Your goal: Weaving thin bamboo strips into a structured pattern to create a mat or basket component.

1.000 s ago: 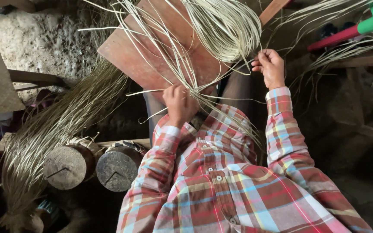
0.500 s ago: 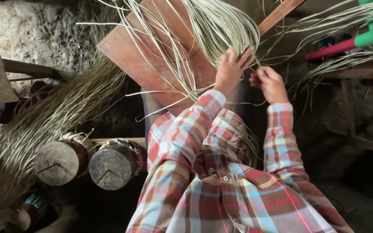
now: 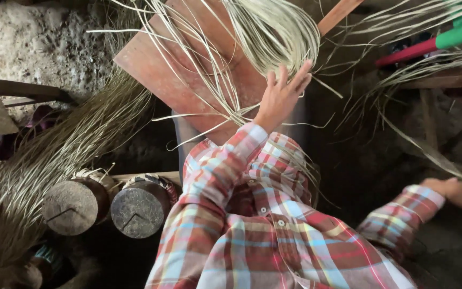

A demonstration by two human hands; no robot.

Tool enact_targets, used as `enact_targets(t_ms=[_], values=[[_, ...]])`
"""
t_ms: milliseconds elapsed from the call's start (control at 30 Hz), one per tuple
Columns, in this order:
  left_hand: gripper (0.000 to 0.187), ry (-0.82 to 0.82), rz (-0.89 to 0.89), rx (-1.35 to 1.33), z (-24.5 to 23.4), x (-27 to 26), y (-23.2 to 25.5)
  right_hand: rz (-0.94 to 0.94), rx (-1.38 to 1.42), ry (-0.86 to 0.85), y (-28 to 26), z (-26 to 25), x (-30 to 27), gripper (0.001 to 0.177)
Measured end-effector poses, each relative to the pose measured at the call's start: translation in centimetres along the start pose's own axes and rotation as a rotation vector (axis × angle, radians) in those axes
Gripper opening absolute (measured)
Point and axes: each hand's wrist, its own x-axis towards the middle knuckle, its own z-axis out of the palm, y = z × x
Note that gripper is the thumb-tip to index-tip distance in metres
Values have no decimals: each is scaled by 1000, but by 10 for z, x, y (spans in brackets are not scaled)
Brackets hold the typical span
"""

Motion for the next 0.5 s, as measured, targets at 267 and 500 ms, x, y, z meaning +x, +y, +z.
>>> enact_targets(t_ms=[267, 500], values=[[57, 316, -251, -1635, 3, -59, 0, -560, 97, -1384, -207, 43, -389, 12], [28, 474, -549, -2303, -46, -111, -35, -268, -407, -2100, -180, 1, -474, 12]])
